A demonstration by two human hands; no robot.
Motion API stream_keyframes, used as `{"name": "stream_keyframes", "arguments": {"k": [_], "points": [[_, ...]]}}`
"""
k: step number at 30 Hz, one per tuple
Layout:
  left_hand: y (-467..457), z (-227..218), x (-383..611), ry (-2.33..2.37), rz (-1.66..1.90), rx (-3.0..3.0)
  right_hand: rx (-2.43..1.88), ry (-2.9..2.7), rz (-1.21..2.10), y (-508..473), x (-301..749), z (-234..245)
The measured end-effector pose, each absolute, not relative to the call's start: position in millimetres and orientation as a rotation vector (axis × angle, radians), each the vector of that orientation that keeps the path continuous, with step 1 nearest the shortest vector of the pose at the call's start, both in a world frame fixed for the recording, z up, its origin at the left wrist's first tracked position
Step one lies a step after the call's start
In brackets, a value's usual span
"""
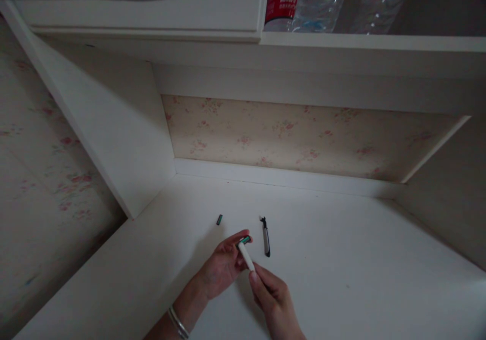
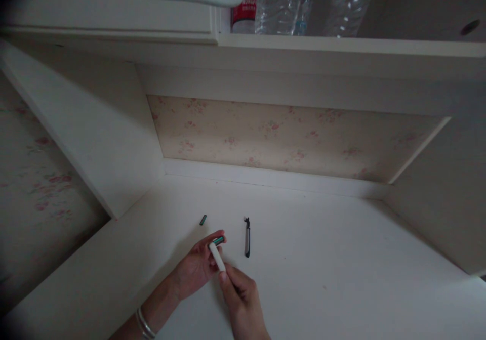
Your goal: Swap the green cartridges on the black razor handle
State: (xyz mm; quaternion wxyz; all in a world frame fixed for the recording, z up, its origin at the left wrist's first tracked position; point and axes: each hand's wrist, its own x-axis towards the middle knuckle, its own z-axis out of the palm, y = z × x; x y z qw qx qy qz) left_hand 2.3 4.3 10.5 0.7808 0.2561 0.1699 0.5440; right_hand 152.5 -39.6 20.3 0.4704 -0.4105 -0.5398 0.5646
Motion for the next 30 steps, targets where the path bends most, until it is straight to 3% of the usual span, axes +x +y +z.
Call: {"name": "stream_keyframes", "arguments": {"k": [30], "points": [[4.9, 11.2, 2.6, 0.346, 1.148, 0.575, -1.021, -1.298, 1.400, -37.8, 154.9, 13.0]]}}
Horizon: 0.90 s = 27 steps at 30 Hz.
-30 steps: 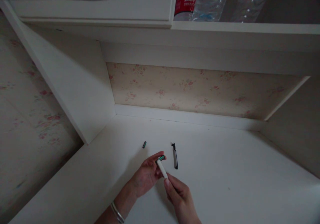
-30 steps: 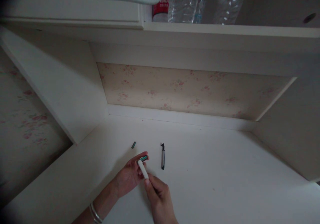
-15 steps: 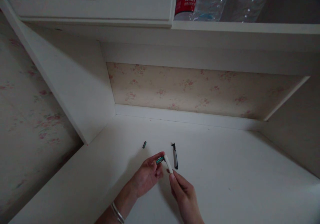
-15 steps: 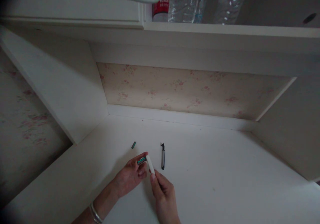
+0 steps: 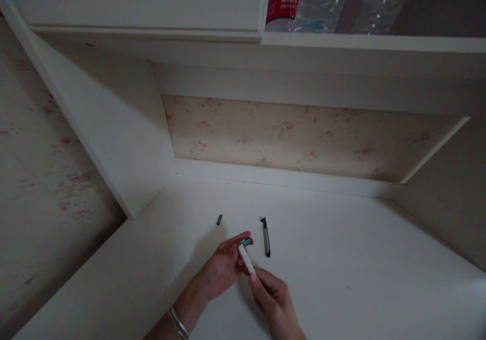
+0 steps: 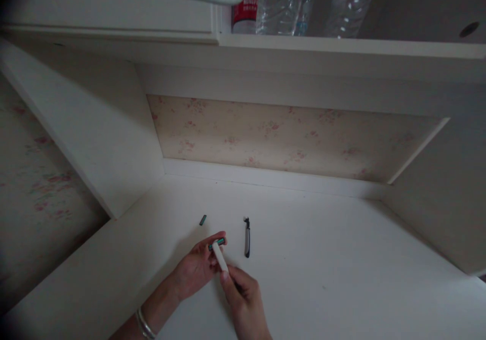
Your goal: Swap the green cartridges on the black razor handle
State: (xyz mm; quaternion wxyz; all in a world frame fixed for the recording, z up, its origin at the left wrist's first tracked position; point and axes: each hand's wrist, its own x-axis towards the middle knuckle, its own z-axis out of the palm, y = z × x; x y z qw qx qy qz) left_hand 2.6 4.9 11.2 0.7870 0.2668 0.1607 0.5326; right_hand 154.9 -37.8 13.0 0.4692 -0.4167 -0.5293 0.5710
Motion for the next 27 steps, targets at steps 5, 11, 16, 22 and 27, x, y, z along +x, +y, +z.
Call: {"name": "stream_keyframes", "arguments": {"k": [5, 11, 16, 22, 27], "points": [[4.4, 10.5, 2.8, 0.332, 1.136, 0.578, -1.023, -1.279, 1.403, -37.8, 153.5, 14.8], [4.7, 10.9, 3.4, 0.362, 1.141, 0.575, -0.975, -1.317, 1.441, -37.0, 153.0, 12.2], [4.5, 11.3, 3.0, 0.320, 1.138, 0.576, -0.983, -1.228, 1.425, -36.8, 153.3, 8.3], [3.6, 11.7, 2.6, 0.352, 1.131, 0.575, -0.951, -1.303, 1.465, -38.6, 151.9, 11.8], [3.9, 14.7, 3.6, 0.324, 1.142, 0.569, -0.973, -1.185, 1.479, -38.1, 150.7, 10.2]]}}
